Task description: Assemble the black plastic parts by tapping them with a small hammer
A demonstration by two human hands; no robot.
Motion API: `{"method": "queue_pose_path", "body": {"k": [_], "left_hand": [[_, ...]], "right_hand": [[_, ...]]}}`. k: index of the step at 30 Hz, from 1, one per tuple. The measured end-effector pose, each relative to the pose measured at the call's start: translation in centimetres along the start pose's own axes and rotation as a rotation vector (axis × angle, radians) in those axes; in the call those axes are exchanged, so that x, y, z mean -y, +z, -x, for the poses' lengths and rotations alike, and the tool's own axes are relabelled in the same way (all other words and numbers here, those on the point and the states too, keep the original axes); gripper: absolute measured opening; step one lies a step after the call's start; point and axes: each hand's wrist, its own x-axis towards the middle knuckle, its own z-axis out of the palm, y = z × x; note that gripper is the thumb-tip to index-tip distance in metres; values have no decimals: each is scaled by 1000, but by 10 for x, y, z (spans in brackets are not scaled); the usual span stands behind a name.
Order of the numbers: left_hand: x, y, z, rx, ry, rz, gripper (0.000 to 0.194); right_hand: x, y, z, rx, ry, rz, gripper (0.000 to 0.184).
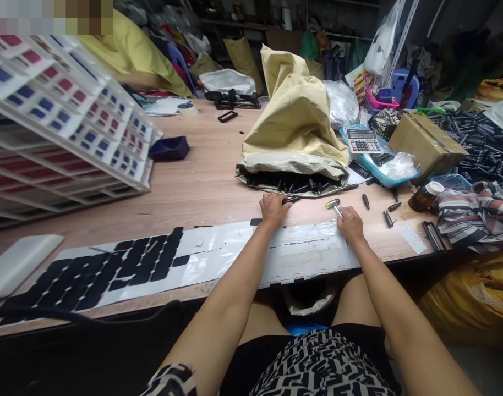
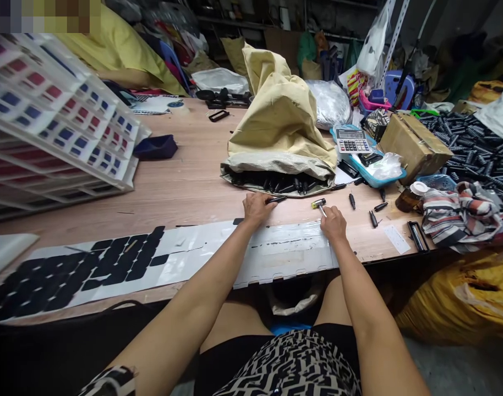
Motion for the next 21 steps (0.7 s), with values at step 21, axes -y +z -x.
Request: {"method": "queue_pose_path", "body": {"k": [21], "left_hand": [[-15,5,101,127,233,446,20]], "right_hand": [[-2,-9,-3,7,17,-52,36]]}}
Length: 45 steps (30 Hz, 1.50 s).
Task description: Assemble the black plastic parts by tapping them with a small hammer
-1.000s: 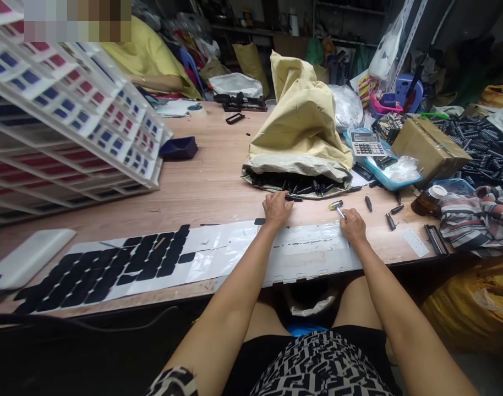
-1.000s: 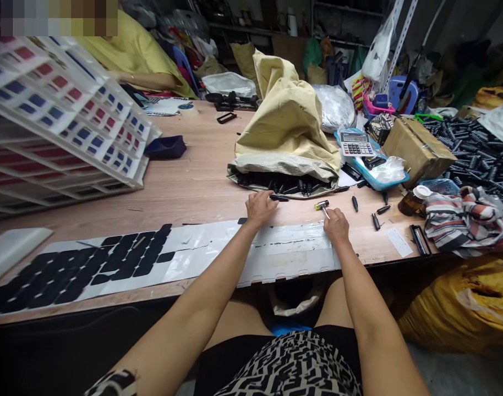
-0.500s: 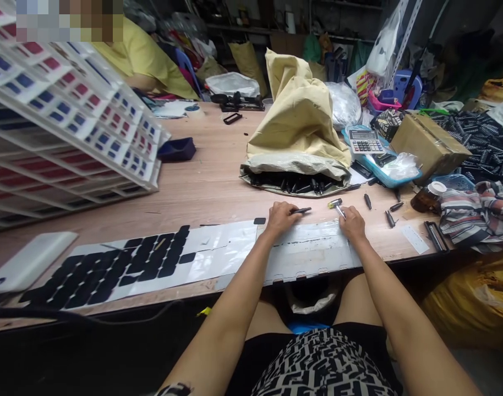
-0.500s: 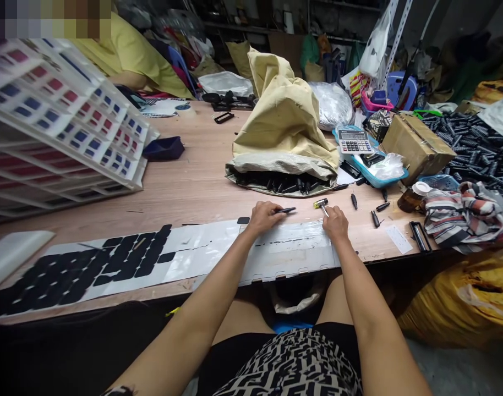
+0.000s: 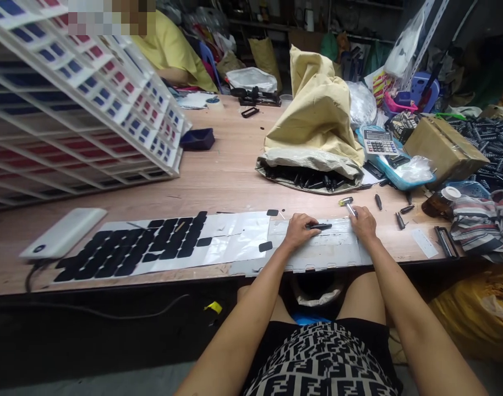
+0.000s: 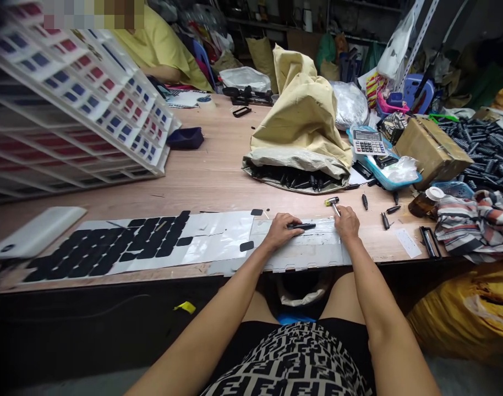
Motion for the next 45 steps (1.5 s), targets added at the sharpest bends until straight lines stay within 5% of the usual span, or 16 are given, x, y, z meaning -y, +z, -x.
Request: {"method": "queue_pose_path", "body": {"k": [4,9,15,19,31,41,45], "left_hand": [[-1,0,-1,7,-25,4,19],[0,1,-3,-5,-37,-15,20],[-1,1,-3,-3,-20,-50,14],[-2,2,-3,-4,-18,-48,8],[1,3,-4,-6,-28,-23,15],[0,3,-3,-7,-21,-39,15],[0,3,-2,-8,-13,-43,15]], "right_hand": [[11,-3,14,-44,10,-142,37],[41,-8,63,-63,-231,-458,35],[54,3,93,-20,-402,-458,35],[48,13,89,46,-417,-410,33],[30,10,90,-26,-340,-374,34],[-2,4,23,-71,41,-4,38],[-1,12,6,-54,61,28,38]]}}
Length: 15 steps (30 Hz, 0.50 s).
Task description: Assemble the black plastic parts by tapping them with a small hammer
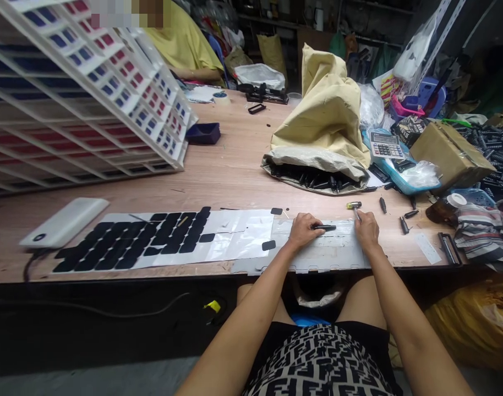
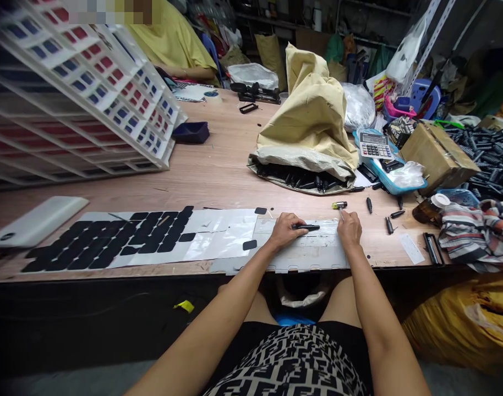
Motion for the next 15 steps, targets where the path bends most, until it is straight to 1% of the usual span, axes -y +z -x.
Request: {"method": "queue_pose_path", "body": {"k": [4,6,8,10,12,15], "left_hand": [[1,-3,0,15,9,4,15],[-2,-6,3,28,49,10,14],[-9,-10,14,27,120,20,15],[-17,-13,36,16,208,20,16],[-24,-12,66,6,300,2,16],[-31,-3,113,-24,417,-47,14]], "right_hand": [[4,8,-10,-14,-29,32,38],[5,9,-13,-2,-27,44,39],[6,9,-15,9,-19,52,39],[8,7,-15,19,-8,55,38],[9,5,-14,30,3,56,37],[10,3,-12,41,9,60,37]]}}
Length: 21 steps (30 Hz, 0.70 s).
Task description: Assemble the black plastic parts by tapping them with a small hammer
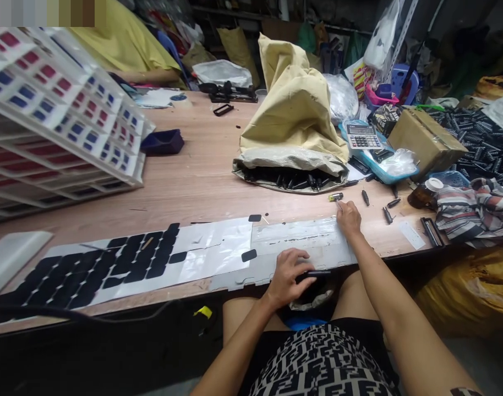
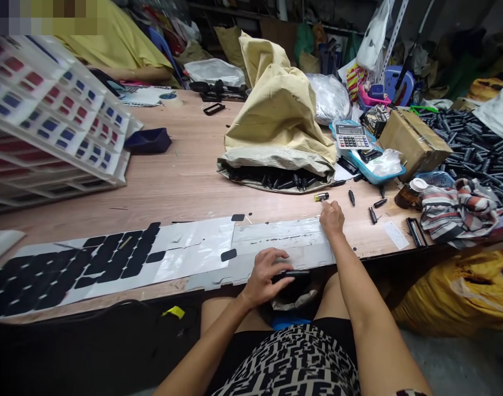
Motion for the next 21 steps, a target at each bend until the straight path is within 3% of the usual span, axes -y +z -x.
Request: {"method": "queue_pose_path", "body": {"k": [5,11,15,19,21], "left_hand": [[-16,19,34,-55,60,-201,14],[-22,15,27,-73,-14,-110,22],[6,-1,-28,-230,-197,-82,14],[72,-22,-116,-394,-534,-128,22],[104,-30,-153,-418,-686,-179,25]], "right_hand": [[2,-4,1,17,20,5,37],[2,-6,2,13,56,-65,39],[1,-5,0,17,72,-95,43],[1,-5,-1,11,65,-87,44],[2,-5,0,1,60,-81,45]]}}
